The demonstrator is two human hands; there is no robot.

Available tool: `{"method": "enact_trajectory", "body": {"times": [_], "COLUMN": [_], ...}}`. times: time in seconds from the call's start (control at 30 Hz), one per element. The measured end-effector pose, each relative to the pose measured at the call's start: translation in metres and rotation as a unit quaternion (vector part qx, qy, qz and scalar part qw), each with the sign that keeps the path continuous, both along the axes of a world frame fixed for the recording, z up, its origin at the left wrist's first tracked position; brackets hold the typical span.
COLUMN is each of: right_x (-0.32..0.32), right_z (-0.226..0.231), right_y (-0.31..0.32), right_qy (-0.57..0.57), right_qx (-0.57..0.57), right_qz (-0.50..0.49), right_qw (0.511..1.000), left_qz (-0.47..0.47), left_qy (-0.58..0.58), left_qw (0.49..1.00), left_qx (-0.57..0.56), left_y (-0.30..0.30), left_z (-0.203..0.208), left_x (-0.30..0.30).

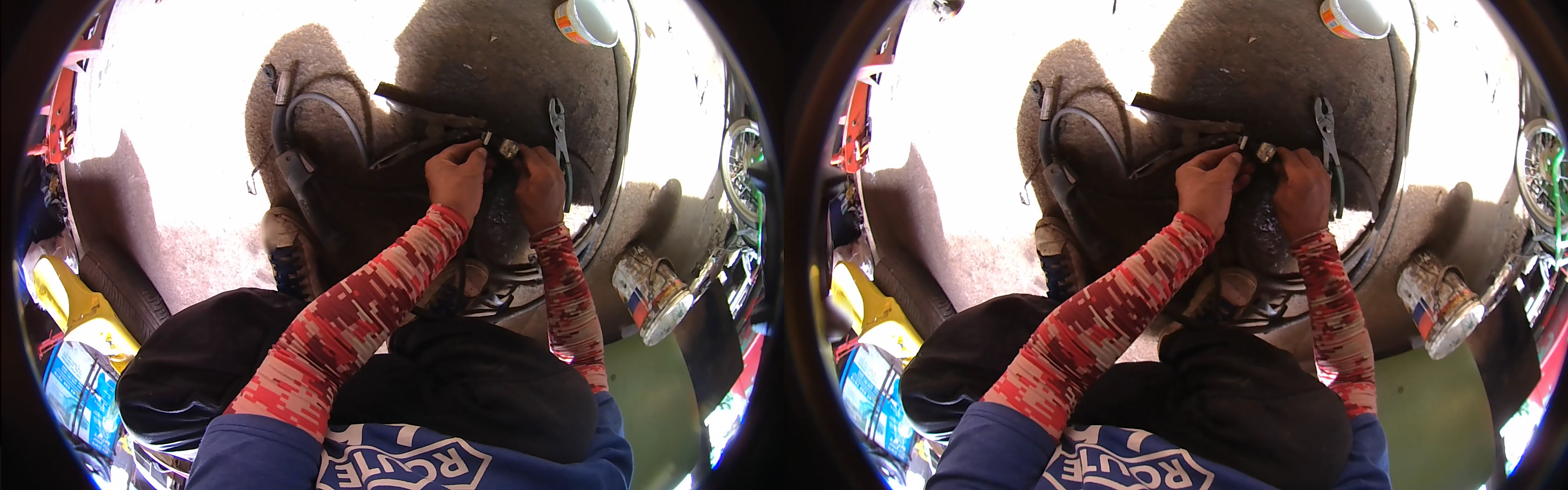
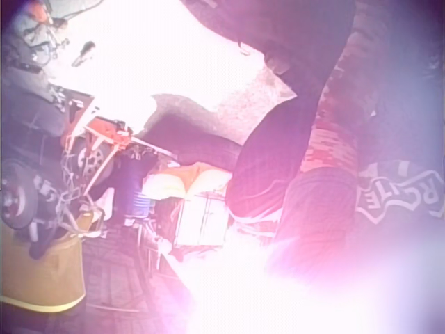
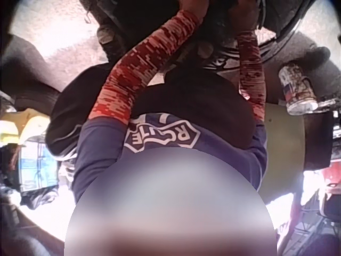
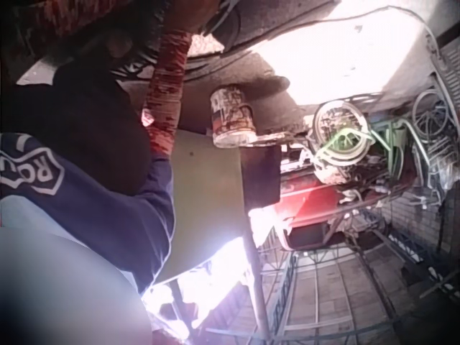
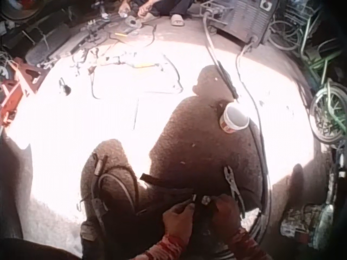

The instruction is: The person walks through a cluttered auto repair shop, picks up a cup, and then sits on the floor to weld a metal part. They use a welding torch to join metal pieces, creating visible sparks.

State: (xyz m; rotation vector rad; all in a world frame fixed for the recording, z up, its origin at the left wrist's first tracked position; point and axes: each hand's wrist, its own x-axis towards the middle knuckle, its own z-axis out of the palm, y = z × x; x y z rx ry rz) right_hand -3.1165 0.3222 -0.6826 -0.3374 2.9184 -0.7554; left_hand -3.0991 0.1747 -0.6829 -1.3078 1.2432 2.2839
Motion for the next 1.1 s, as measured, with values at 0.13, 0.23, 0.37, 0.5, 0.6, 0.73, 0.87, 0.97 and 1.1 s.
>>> {"method": "enact_trajectory", "body": {"times": [0.13,0.23,0.37,0.5,0.6,0.73,0.87,0.97,1.1], "right_x": [-0.002,-0.006,-0.009,-0.011,-0.014,-0.018,-0.018,-0.018,-0.017], "right_z": [0.001,0.002,0.004,0.003,0.002,0.0,-0.001,-0.001,0.001], "right_y": [0.0,0.001,0.003,0.001,-0.004,-0.007,-0.006,-0.005,-0.008], "right_qy": [0.003,-0.005,-0.019,-0.007,-0.009,-0.023,-0.02,-0.012,-0.017], "right_qx": [0.009,0.029,0.05,0.036,0.028,0.027,0.03,0.026,0.021], "right_qz": [0.009,0.02,0.03,0.037,0.045,0.045,0.056,0.058,0.049], "right_qw": [1.0,0.999,0.998,0.999,0.999,0.998,0.998,0.998,0.998], "left_qz": [-0.067,-0.099,-0.132,-0.133,-0.144,-0.185,-0.197,-0.178,-0.165], "left_qy": [-0.007,0.002,0.063,0.09,0.081,0.07,0.099,0.157,0.213], "left_qw": [0.998,0.994,0.982,0.98,0.981,0.969,0.945,0.918,0.869], "left_qx": [-0.013,-0.056,-0.118,-0.115,-0.103,-0.149,-0.24,-0.316,-0.415], "left_y": [-0.004,-0.003,0.0,0.0,-0.005,-0.011,-0.013,-0.042,-0.121], "left_z": [0.0,-0.001,-0.003,-0.005,-0.004,0.002,0.015,0.026,0.035], "left_x": [0.0,0.003,0.008,0.014,0.017,0.017,0.021,0.03,0.034]}}
